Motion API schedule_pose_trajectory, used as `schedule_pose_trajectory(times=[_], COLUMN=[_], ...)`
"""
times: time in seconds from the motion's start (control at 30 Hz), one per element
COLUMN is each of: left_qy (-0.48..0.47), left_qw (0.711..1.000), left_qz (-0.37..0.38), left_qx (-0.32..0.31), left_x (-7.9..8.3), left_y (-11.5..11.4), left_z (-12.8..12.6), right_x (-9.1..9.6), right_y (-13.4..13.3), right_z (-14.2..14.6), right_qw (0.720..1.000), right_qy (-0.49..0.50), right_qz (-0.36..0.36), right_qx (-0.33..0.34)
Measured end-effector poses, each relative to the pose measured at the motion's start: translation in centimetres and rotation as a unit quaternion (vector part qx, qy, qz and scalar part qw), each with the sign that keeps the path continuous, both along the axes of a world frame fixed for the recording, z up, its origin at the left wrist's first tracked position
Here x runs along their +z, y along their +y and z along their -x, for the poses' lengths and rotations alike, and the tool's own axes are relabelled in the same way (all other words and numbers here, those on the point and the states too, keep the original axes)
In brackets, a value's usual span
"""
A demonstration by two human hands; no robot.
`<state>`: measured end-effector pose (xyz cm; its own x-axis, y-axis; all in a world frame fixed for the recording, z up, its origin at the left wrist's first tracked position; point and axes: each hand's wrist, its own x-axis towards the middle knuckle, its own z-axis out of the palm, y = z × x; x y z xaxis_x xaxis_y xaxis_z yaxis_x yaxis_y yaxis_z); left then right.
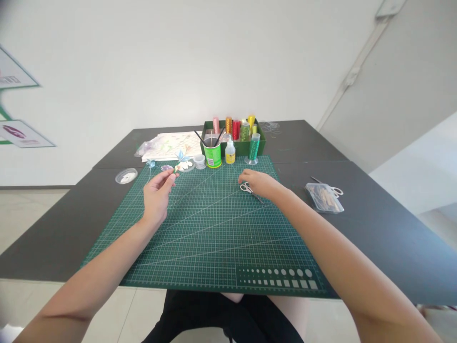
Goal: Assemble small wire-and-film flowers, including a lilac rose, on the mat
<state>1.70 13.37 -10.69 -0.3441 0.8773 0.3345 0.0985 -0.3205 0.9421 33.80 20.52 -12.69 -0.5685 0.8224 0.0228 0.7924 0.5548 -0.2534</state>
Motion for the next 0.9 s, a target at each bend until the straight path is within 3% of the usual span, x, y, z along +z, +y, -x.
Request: schedule_pose_trajectory(times=[0.17, 0.5, 0.67, 0.9], left_qy=[-0.005, -0.008, 0.005, 0.004], left_qw=[1.0, 0.998, 0.997, 0.998], left_qz=[0.026, 0.068, 0.08, 0.068], left_qx=[-0.005, -0.003, -0.005, -0.004], left_x=[0.7, 0.8, 0.6, 0.6], left_y=[0.1, 0.4, 0.3, 0.5], left_z=[0.4, 0.8, 0.6, 0.6], right_x=[-0.1, 0.0, -0.2, -0.5], right_y=[-0.8, -1.1, -1.9, -2.2], right_z=[-0.7, -2.0, -2.8, -3.7], right_qw=[1.0, 0.998, 0.999, 0.999], right_qy=[-0.012, -0.01, 0.031, -0.021], right_qz=[0.013, 0.004, -0.003, -0.017], right_qx=[0.012, -0.057, -0.017, -0.023])
